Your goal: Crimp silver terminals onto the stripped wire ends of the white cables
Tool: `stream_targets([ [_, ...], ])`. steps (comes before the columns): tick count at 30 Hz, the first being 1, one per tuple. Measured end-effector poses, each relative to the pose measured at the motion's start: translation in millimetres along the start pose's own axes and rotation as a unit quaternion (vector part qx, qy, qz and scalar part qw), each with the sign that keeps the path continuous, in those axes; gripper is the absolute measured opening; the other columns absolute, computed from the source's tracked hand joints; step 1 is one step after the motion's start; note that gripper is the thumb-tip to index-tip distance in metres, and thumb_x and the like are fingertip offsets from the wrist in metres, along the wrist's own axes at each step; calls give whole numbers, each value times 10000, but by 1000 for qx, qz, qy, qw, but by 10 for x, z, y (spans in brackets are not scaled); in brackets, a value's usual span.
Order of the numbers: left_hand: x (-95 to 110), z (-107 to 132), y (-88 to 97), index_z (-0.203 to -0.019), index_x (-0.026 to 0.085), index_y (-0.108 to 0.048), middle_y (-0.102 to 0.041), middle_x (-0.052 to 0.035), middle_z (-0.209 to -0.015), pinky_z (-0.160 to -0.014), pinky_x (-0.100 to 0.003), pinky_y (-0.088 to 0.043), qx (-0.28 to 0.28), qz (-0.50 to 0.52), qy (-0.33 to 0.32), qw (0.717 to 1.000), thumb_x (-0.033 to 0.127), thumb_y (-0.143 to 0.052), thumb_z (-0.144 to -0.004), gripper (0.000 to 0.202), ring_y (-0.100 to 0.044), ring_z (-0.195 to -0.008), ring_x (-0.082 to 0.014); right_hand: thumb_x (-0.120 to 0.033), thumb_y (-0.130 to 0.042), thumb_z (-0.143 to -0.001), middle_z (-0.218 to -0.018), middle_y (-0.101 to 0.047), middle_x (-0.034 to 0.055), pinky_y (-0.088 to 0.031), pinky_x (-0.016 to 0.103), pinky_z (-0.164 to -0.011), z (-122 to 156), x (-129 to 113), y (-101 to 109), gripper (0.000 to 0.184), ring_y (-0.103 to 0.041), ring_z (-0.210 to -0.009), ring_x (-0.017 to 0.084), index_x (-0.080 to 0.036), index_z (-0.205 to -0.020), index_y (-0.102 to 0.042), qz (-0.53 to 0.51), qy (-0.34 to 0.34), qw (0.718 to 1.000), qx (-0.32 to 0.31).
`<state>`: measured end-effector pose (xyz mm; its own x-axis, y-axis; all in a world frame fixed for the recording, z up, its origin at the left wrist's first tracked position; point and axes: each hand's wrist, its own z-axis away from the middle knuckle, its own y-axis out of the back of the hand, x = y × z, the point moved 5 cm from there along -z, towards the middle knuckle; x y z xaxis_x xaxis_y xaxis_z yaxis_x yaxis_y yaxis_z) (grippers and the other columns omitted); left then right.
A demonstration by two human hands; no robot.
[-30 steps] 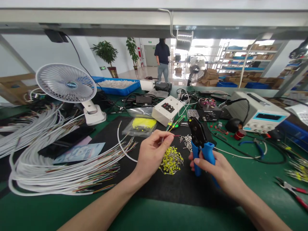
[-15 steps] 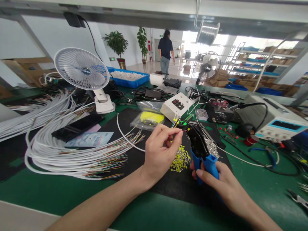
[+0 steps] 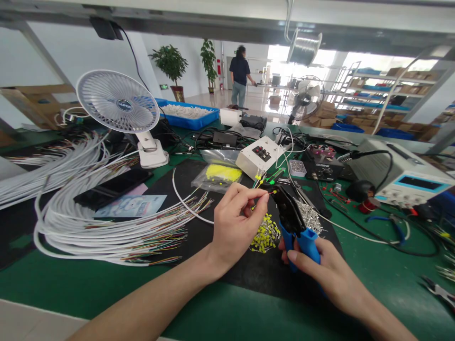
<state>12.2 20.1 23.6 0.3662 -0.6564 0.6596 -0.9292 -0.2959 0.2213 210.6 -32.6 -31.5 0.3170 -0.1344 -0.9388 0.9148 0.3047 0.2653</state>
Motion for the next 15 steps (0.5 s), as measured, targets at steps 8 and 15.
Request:
stream_targets([
  [8,-11,-1,-25,-1028,203,-742,-623,-21,-881,-637,-245,-479,-25,9,2,1000,201,-671,-941,112,-563,-728,-111,-412,-563,-960,-933,-691,47,-460,353,-762,10,-56,21,182,-631,-834,235,-232,-987,-571,200,103,971,82],
  [15,-94,29,-93,-1035,219,-736,-648,-54,-975,-616,-254,-492,-75,128,69,987,227,-662,-955,109,-629,-824,-149,-255,-640,-787,-1294,-603,172,-496,448,-928,25,-134,327,667,-630,-1108,332,-187,-1390,-362,389,207,861,254],
])
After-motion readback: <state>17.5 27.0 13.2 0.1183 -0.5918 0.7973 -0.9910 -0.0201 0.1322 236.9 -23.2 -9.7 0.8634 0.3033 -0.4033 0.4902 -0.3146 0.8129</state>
